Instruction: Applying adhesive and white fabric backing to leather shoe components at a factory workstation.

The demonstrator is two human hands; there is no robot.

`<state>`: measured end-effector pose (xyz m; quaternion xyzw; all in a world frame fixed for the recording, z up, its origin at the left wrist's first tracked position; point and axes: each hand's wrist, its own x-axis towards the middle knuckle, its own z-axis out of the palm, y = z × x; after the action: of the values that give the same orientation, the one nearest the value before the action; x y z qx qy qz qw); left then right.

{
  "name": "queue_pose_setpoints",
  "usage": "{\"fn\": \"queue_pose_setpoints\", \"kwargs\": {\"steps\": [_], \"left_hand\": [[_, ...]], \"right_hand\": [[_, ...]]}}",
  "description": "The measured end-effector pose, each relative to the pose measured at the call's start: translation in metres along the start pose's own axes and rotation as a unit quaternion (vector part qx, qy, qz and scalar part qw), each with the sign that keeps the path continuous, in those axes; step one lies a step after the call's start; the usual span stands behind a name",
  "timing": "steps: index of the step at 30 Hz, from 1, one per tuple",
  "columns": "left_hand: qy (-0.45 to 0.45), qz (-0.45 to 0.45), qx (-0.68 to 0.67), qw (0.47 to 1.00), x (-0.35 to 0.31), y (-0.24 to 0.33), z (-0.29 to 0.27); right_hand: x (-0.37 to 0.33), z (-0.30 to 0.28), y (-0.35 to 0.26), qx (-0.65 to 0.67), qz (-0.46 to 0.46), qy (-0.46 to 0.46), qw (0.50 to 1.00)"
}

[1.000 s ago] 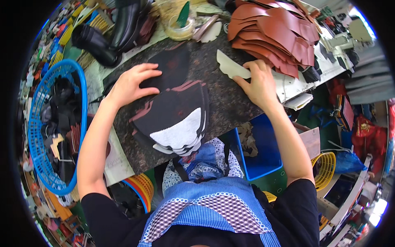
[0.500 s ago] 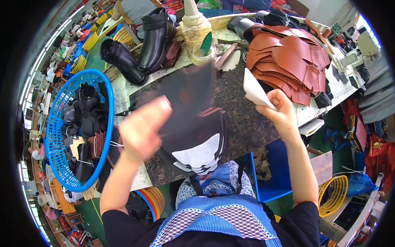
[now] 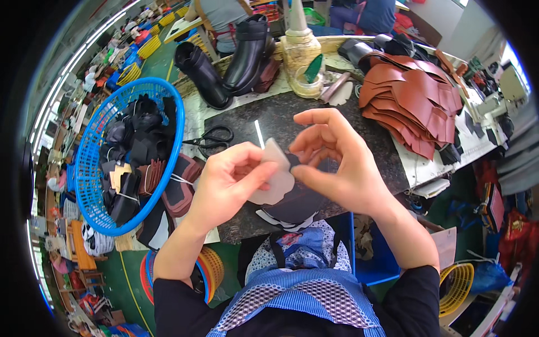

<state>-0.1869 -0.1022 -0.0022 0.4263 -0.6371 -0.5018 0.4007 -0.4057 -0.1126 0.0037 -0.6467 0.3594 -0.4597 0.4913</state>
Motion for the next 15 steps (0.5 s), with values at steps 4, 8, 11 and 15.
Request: {"fn": "queue_pose_setpoints", "kwargs": {"steps": [4,8,11,15], "left_hand": [[0.007,-0.001,-0.005,1.000,-0.006,-0.006,0.010],[-0.057,0.001,0.035,0.998,-0.003,-0.011,0.006],[-0.193,-0.129,-0.105,0.967,-0.003,-0.006,-0.005],[-0.197,0.019,-0.201,0.959,0.002,-0.018,0.015]], "right_hand": [[-0.002,-0.005,0.009,0.172,0.154,-0.060,0.971],[0.000,-0.010,0.002,0.102,0.167,-0.113,0.974],[-0.001,-0.023,-0.011,0.105,0.218,-0.268,0.932],[-0.007,-0.014,-0.016,0.140,0.282,-0.302,0.900]]}}
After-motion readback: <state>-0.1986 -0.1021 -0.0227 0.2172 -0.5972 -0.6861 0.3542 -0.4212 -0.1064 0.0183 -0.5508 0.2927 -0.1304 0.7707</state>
